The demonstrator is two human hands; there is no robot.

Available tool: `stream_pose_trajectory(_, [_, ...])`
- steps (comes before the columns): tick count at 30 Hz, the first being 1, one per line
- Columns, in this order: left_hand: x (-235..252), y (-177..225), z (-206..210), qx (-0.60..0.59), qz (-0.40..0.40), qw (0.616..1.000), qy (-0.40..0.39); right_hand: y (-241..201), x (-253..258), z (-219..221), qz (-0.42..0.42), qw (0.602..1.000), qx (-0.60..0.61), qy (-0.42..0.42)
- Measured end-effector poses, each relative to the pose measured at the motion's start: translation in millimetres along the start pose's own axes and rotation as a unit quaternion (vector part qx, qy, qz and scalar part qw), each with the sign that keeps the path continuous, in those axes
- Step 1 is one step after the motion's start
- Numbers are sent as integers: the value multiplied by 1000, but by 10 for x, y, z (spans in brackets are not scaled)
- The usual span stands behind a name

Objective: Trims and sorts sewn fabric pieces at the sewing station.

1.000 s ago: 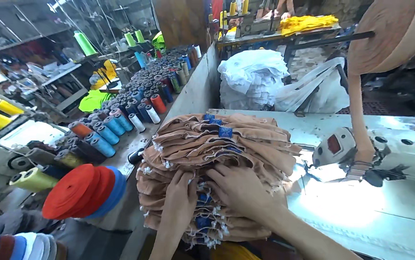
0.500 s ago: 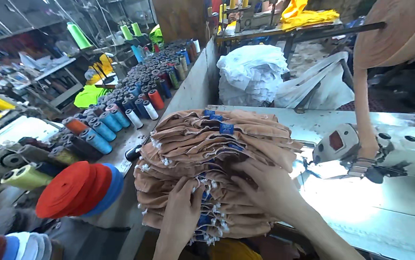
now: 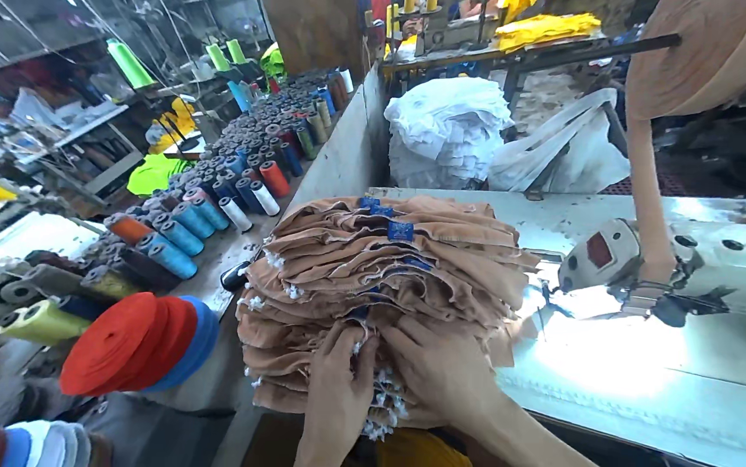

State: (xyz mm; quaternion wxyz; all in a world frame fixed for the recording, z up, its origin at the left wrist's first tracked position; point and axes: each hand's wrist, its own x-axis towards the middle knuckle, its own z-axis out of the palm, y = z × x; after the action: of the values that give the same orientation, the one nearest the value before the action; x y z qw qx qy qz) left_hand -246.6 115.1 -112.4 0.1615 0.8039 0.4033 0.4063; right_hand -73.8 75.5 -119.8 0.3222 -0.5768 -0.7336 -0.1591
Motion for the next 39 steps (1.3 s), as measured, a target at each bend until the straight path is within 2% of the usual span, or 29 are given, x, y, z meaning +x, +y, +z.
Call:
stream_pose_trajectory(6, [-113,-180,-187,23,-50,999,5,42,79,27,15,1000,-3,2])
stream_pose_trajectory(10, [-41,-272,-355,74,-66,993,67,118,265,29,56,995,68,-43])
stream_pose_trajectory(12, [38,-229,-395,104,-48,989,91,170,362,10,66,993,94,-28])
stream_pose_trajectory(20, [304,-137,-176,144,-29,987,66,139,376,-72,53,994,93,-20])
stream_pose_trajectory(26, [222,-184,-457,226,5,973,44,-10,379,-270,51,982,82,-165])
stream_pose_trajectory(28, [166,-219,-518,213,-5,976,37,-129,393,-219,21,985,79,-155])
stream_pose_trajectory(33, [62,-229,-514,144,-29,988,46,-368,483,145,-53,998,5,-34])
stream_pose_trajectory(39, [-3,-304,-534,100,-63,990,72,-396,507,178,-60,996,26,-66])
